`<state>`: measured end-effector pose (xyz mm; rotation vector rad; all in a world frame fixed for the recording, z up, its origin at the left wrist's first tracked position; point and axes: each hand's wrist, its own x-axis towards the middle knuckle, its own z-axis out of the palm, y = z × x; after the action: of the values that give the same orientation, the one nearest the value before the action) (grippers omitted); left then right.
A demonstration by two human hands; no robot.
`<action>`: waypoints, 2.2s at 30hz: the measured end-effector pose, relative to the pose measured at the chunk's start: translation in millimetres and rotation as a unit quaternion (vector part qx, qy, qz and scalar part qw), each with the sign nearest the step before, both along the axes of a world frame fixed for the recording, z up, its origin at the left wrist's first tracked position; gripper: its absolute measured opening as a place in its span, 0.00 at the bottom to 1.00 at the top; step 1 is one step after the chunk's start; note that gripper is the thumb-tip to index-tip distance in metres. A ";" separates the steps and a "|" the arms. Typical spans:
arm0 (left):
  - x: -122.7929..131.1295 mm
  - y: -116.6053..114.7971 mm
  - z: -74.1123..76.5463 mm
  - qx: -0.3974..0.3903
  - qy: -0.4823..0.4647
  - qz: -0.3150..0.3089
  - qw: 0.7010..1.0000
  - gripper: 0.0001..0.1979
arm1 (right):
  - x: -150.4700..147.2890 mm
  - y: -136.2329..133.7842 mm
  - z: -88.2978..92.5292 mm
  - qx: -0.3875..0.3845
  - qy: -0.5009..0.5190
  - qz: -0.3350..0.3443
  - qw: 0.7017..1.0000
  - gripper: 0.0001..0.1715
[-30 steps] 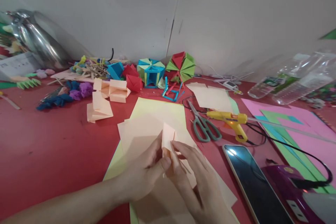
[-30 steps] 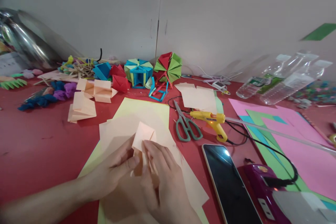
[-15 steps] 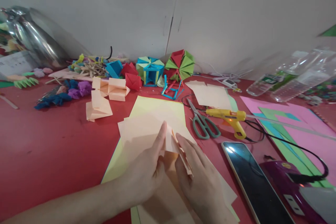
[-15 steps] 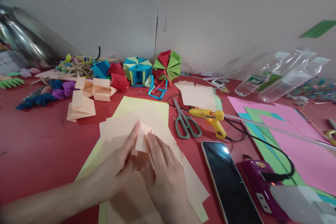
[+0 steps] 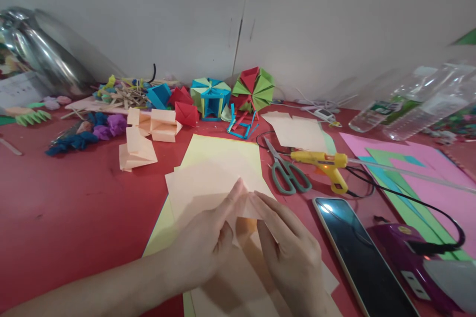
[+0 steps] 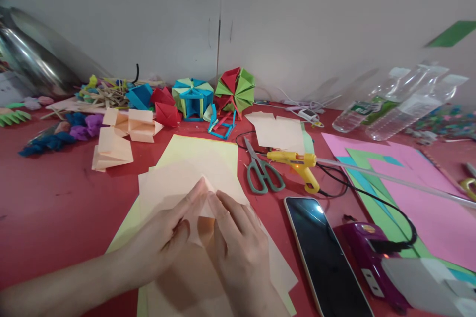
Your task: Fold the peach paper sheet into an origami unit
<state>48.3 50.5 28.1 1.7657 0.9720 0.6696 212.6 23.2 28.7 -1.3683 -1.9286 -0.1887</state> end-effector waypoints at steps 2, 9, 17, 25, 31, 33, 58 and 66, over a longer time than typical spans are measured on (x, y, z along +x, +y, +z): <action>-0.2 -0.1 1.7 -0.008 -0.012 -0.003 1.000 0.30 | 0.6 -0.9 -0.2 -0.001 -0.003 0.001 1.000 0.20; -7.1 9.7 5.9 0.002 -0.082 -0.052 0.995 0.21 | 4.7 2.4 2.1 -0.059 0.083 0.021 0.995 0.19; -18.4 30.7 -0.1 0.217 -0.020 -0.046 0.975 0.21 | 14.0 9.2 19.1 -0.297 0.438 0.116 0.840 0.15; -16.6 28.1 -6.1 -0.101 -0.180 -0.010 0.978 0.17 | 10.3 17.5 44.3 -0.407 0.465 0.122 0.776 0.07; -14.0 29.9 -6.1 -0.330 -0.250 -0.077 0.907 0.18 | 14.6 32.3 49.6 -0.418 0.361 0.184 0.813 0.14; -12.2 29.8 -6.8 -0.326 -0.257 -0.070 0.907 0.14 | 19.1 36.1 41.8 -0.367 0.381 0.163 0.833 0.22; 2.1 88.6 14.1 0.016 -0.139 0.002 0.990 0.19 | 31.0 50.4 46.9 -0.033 0.105 -0.017 0.994 0.07; -2.4 66.6 -10.9 0.193 -0.102 0.176 0.960 0.20 | 16.8 59.9 50.7 -0.081 0.151 -0.006 0.985 0.09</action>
<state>45.9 117.1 17.2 1.8208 1.0748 1.3169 229.4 83.1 79.4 -1.4241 -1.7103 0.1664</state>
